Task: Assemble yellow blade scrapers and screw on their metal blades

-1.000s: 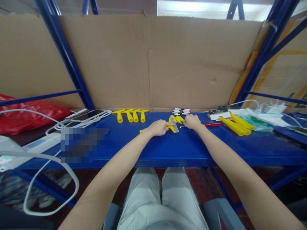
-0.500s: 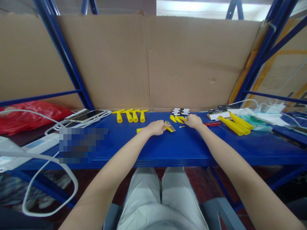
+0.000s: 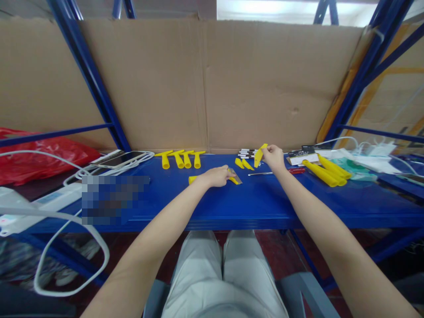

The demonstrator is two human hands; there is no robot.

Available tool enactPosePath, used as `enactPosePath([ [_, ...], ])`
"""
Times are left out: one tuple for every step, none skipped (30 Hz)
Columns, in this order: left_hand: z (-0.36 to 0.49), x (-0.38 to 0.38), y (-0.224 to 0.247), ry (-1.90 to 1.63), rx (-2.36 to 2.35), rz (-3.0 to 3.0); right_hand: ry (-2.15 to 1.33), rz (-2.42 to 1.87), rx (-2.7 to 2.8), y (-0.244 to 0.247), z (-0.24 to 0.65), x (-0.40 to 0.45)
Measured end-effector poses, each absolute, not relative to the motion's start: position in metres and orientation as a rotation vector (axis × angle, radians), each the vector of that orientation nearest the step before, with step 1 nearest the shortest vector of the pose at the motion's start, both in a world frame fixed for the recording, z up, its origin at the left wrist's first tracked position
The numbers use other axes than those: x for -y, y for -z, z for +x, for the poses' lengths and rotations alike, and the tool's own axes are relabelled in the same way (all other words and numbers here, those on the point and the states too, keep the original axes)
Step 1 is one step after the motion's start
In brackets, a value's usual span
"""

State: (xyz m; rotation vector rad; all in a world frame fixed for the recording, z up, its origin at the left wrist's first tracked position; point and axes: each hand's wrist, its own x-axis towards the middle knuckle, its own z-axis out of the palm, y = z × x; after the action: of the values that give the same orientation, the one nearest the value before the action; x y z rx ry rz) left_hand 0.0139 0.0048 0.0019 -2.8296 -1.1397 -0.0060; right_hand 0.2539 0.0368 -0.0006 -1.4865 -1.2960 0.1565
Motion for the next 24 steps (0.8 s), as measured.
enactPosePath([
  [0.014, -0.006, -0.001, 0.012, 1.128, -2.83, -0.238, -1.449, 1.243, 0.0, 0.252, -0.036],
  [0.014, -0.006, -0.001, 0.016, 1.12, -2.827, -0.327, -1.414, 1.192, -0.001, 0.249, -0.035],
  [0.014, -0.007, 0.0, 0.02, 1.116, -2.821, -0.423, -1.386, 1.153, -0.002, 0.246, -0.032],
  [0.014, -0.008, 0.001, 0.023, 1.111, -2.812, -0.52, -1.368, 1.14, -0.003, 0.242, -0.029],
  [0.013, -0.009, 0.001, 0.026, 1.105, -2.804, -0.6, -1.369, 1.136, -0.004, 0.238, -0.025],
  [0.013, -0.01, 0.002, 0.029, 1.095, -2.798, -0.668, -1.386, 1.142, -0.006, 0.234, -0.021],
  [0.013, -0.011, 0.002, 0.034, 1.082, -2.795, -0.727, -1.411, 1.156, -0.006, 0.231, -0.018],
  [0.012, -0.012, 0.003, 0.042, 1.066, -2.795, -0.782, -1.442, 1.168, -0.007, 0.228, -0.015],
  [0.012, -0.013, 0.003, 0.052, 1.053, -2.797, -0.835, -1.471, 1.18, -0.007, 0.226, -0.013],
  [0.012, -0.014, 0.004, 0.059, 1.048, -2.797, -0.888, -1.494, 1.192, -0.007, 0.224, -0.011],
  [0.012, -0.014, 0.004, 0.063, 1.048, -2.796, -0.941, -1.51, 1.204, -0.007, 0.223, -0.01],
  [0.012, -0.015, 0.004, 0.064, 1.052, -2.796, -0.993, -1.516, 1.221, -0.006, 0.222, -0.009],
  [0.012, -0.015, 0.004, 0.063, 1.058, -2.796, -1.04, -1.513, 1.242, -0.005, 0.222, -0.008],
  [0.012, -0.015, 0.004, 0.061, 1.064, -2.796, -1.078, -1.506, 1.266, -0.004, 0.221, -0.008],
  [0.012, -0.015, 0.004, 0.061, 1.067, -2.796, -1.105, -1.5, 1.287, -0.004, 0.221, -0.008],
  [0.012, -0.015, 0.004, 0.062, 1.068, -2.798, -1.122, -1.498, 1.304, -0.003, 0.22, -0.007],
  [0.012, -0.015, 0.004, 0.063, 1.07, -2.8, -1.134, -1.495, 1.316, -0.003, 0.22, -0.007],
  [0.013, -0.015, 0.004, 0.063, 1.073, -2.801, -1.145, -1.493, 1.326, -0.003, 0.219, -0.007],
  [0.013, -0.014, 0.004, 0.062, 1.076, -2.803, -1.158, -1.489, 1.335, -0.003, 0.218, -0.007],
  [0.013, -0.014, 0.004, 0.061, 1.078, -2.803, -1.175, -1.483, 1.345, -0.003, 0.217, -0.006],
  [0.013, -0.014, 0.004, 0.06, 1.081, -2.804, -1.194, -1.475, 1.354, -0.004, 0.217, -0.006],
  [0.013, -0.014, 0.004, 0.06, 1.083, -2.805, -1.212, -1.47, 1.365, -0.004, 0.216, -0.006],
  [0.014, -0.013, 0.004, 0.06, 1.086, -2.806, -1.228, -1.466, 1.377, -0.004, 0.215, -0.005],
  [0.014, -0.013, 0.004, 0.058, 1.09, -2.809, -1.242, -1.462, 1.388, -0.004, 0.215, -0.004],
])
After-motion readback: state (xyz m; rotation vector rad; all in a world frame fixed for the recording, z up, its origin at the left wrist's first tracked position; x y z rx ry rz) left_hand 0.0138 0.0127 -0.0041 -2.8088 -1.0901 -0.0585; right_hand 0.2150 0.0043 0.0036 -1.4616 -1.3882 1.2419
